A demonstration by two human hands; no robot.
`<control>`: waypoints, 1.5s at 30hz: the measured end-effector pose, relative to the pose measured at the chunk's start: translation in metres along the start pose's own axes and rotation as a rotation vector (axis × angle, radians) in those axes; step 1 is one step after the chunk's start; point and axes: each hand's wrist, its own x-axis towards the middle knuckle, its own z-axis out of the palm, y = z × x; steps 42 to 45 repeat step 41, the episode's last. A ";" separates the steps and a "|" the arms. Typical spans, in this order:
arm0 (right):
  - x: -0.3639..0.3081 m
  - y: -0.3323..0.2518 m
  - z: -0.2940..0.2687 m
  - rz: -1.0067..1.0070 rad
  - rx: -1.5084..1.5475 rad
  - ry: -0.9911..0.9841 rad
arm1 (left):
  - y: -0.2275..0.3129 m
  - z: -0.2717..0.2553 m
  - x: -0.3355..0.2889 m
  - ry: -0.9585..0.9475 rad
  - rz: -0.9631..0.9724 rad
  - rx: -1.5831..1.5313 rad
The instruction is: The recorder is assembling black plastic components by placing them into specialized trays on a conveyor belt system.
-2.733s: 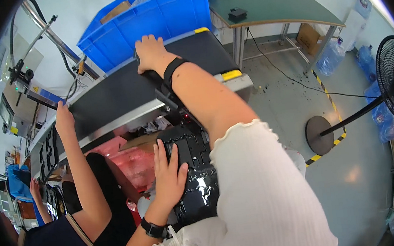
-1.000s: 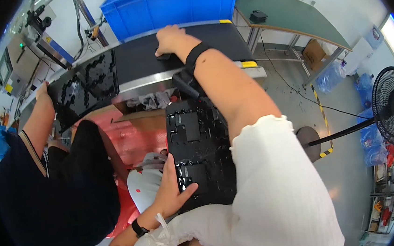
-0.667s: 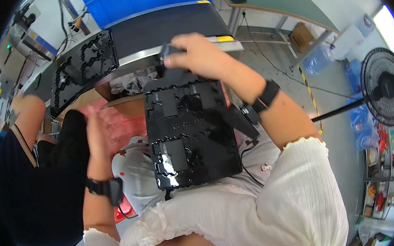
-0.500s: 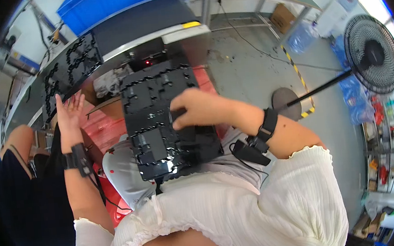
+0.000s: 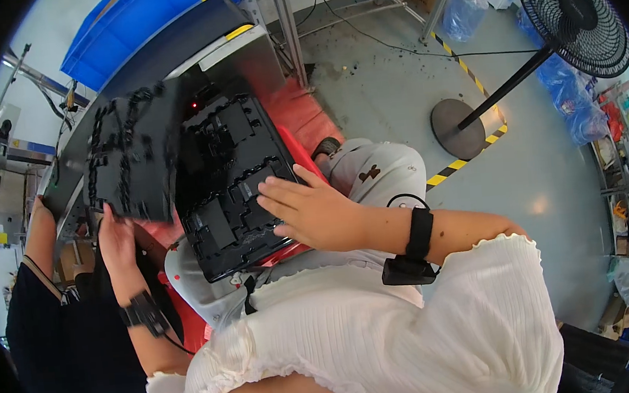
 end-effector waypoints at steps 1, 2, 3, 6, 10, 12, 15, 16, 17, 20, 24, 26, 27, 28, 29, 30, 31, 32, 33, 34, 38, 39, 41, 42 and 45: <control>-0.001 0.004 0.002 0.056 0.089 0.071 | -0.005 0.032 -0.025 -0.069 -0.048 0.029; -0.003 0.009 0.004 0.072 0.083 0.077 | -0.018 0.075 -0.052 -0.146 -0.102 0.053; -0.003 0.011 0.003 0.213 0.188 0.269 | -0.022 0.090 -0.071 -0.166 -0.079 0.142; 0.004 0.022 0.004 0.427 0.367 0.558 | -0.043 0.089 -0.085 -0.173 -0.123 0.395; 0.024 0.028 0.011 0.673 0.998 0.537 | -0.082 0.109 -0.074 0.046 -0.027 0.733; 0.035 0.028 0.019 0.547 0.192 0.284 | -0.096 0.123 -0.073 0.105 0.120 0.817; 0.057 0.051 0.028 0.568 0.211 0.177 | -0.103 0.126 -0.061 0.082 0.110 0.738; 0.063 0.061 0.028 0.567 0.318 0.181 | -0.101 0.128 -0.056 0.054 0.066 0.723; 0.070 0.071 0.027 0.544 0.409 0.171 | -0.100 0.130 -0.051 0.027 0.023 0.707; 0.088 0.092 0.030 0.476 0.571 0.164 | -0.099 0.128 -0.044 -0.049 -0.062 0.600; 0.086 0.087 0.037 0.480 0.566 0.165 | -0.103 0.124 -0.050 -0.010 -0.028 0.568; 0.083 0.085 0.038 0.475 0.614 0.202 | -0.104 0.129 -0.054 0.022 -0.004 0.602; 0.083 0.083 0.037 0.472 0.670 0.244 | -0.106 0.129 -0.054 0.036 0.001 0.589; 0.083 0.081 0.035 0.459 0.666 0.228 | -0.107 0.129 -0.054 0.040 0.022 0.613; 0.083 0.079 0.031 0.493 0.731 0.250 | -0.108 0.129 -0.054 0.045 0.043 0.636; 0.084 0.077 0.030 0.526 0.796 0.269 | -0.112 0.125 -0.053 0.063 0.050 0.621; 0.086 0.076 0.031 0.509 0.791 0.249 | -0.119 0.119 -0.050 0.076 0.103 0.647; 0.088 0.077 0.035 0.511 0.825 0.301 | -0.122 0.116 -0.049 0.092 0.157 0.673; 0.086 0.079 0.036 0.519 0.854 0.353 | -0.118 0.128 -0.054 0.092 0.161 0.680; 0.085 0.082 0.038 0.506 0.843 0.333 | -0.121 0.127 -0.052 0.107 0.167 0.659; 0.093 0.086 0.010 0.497 0.616 0.240 | -0.131 0.115 -0.048 0.122 0.192 0.546; 0.100 0.084 -0.002 0.534 0.495 0.047 | -0.132 0.109 -0.050 0.118 0.208 0.645; 0.117 0.088 -0.020 0.561 0.335 -0.130 | -0.117 0.121 -0.056 0.040 0.193 0.721; 0.117 0.088 -0.020 0.561 0.335 -0.130 | -0.117 0.121 -0.056 0.040 0.193 0.721; 0.117 0.088 -0.020 0.561 0.335 -0.130 | -0.117 0.121 -0.056 0.040 0.193 0.721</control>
